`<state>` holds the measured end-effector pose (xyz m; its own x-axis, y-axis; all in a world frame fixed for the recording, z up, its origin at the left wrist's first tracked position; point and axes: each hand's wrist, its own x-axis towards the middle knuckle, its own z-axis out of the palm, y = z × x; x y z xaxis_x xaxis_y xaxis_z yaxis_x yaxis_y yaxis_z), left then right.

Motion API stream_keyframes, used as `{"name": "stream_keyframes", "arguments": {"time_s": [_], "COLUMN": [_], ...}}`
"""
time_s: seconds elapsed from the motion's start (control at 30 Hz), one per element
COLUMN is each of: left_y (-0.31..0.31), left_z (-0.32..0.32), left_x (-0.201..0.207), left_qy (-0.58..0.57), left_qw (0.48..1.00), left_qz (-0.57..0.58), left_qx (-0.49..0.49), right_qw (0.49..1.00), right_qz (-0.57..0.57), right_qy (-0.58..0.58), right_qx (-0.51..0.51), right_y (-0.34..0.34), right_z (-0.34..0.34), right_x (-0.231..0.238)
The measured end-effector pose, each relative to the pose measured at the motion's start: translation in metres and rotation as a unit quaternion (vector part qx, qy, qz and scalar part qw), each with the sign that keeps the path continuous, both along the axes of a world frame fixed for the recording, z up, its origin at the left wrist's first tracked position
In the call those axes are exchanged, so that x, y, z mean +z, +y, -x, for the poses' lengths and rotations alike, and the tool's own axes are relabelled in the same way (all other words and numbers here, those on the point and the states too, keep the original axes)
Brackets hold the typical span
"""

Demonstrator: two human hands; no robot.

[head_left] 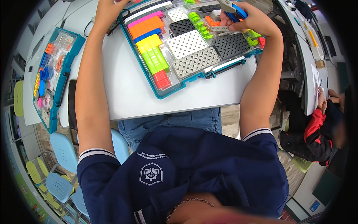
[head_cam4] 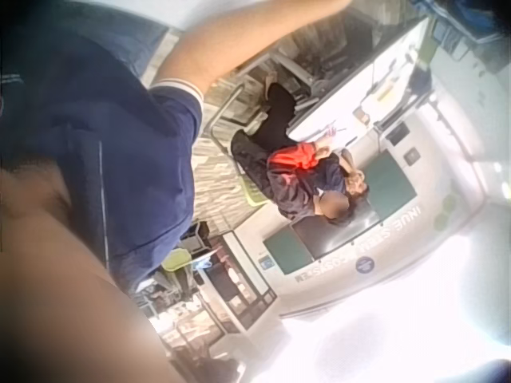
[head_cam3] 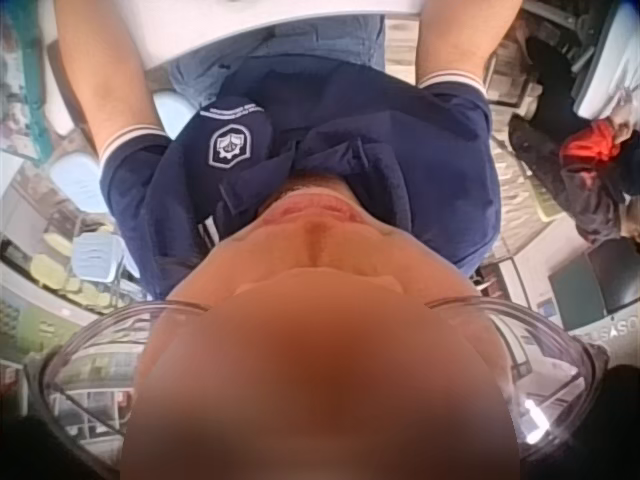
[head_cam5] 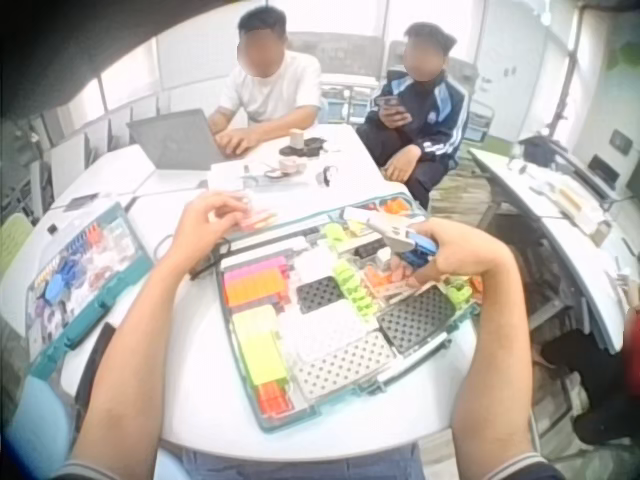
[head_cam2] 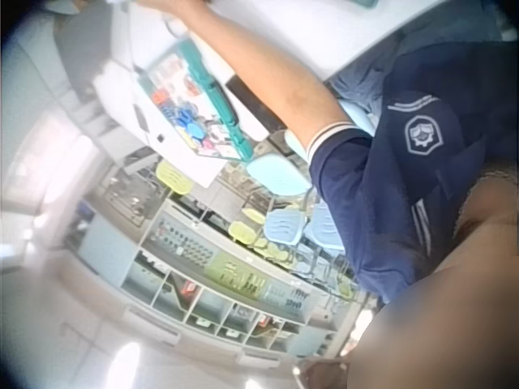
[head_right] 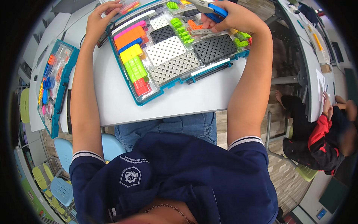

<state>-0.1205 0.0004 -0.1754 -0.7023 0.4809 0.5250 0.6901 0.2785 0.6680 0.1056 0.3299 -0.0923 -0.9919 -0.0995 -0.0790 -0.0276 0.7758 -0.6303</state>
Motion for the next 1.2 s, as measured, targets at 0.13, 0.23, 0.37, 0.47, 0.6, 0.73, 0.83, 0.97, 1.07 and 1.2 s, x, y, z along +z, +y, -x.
{"name": "stream_keyframes", "arguments": {"time_s": [0.13,0.23,0.37,0.47,0.6,0.73,0.83,0.97,1.07,1.2], "left_y": [0.0,0.0,-0.001,-0.001,0.0,0.0,0.0,-0.001,0.0,-0.001], "left_z": [0.002,0.005,0.006,0.005,0.002,0.001,0.001,0.001,0.0,0.005], "left_x": [-0.002,-0.004,-0.004,-0.003,-0.002,-0.002,-0.001,0.0,0.001,-0.004], "left_qy": [-0.023,0.014,0.035,0.015,0.0,0.002,0.008,-0.007,-0.008,-0.006], "left_qw": [1.0,1.0,0.999,1.0,1.0,1.0,1.0,1.0,1.0,1.0], "left_qz": [-0.003,-0.003,0.013,0.013,0.007,0.002,0.005,0.012,0.017,0.005], "left_qx": [0.002,-0.009,0.0,0.0,0.0,0.005,-0.006,0.001,0.002,-0.004], "right_qw": [0.992,0.986,0.971,0.949,0.934,0.944,0.95,0.951,0.964,0.943], "right_qz": [0.077,0.122,0.073,0.03,0.014,-0.088,-0.102,-0.091,0.023,-0.103], "right_qy": [-0.074,0.024,0.156,0.231,0.265,0.26,0.249,0.259,0.098,0.265], "right_qx": [-0.072,-0.109,-0.168,-0.214,-0.238,-0.186,-0.159,-0.139,-0.245,-0.171], "right_y": [0.001,0.005,0.016,0.023,0.016,0.001,-0.009,-0.018,-0.015,0.0], "right_z": [0.003,0.005,0.015,0.023,0.032,0.039,0.041,0.034,0.025,0.023], "right_x": [0.0,-0.008,-0.02,-0.028,-0.043,-0.054,-0.052,-0.04,-0.03,-0.031]}}
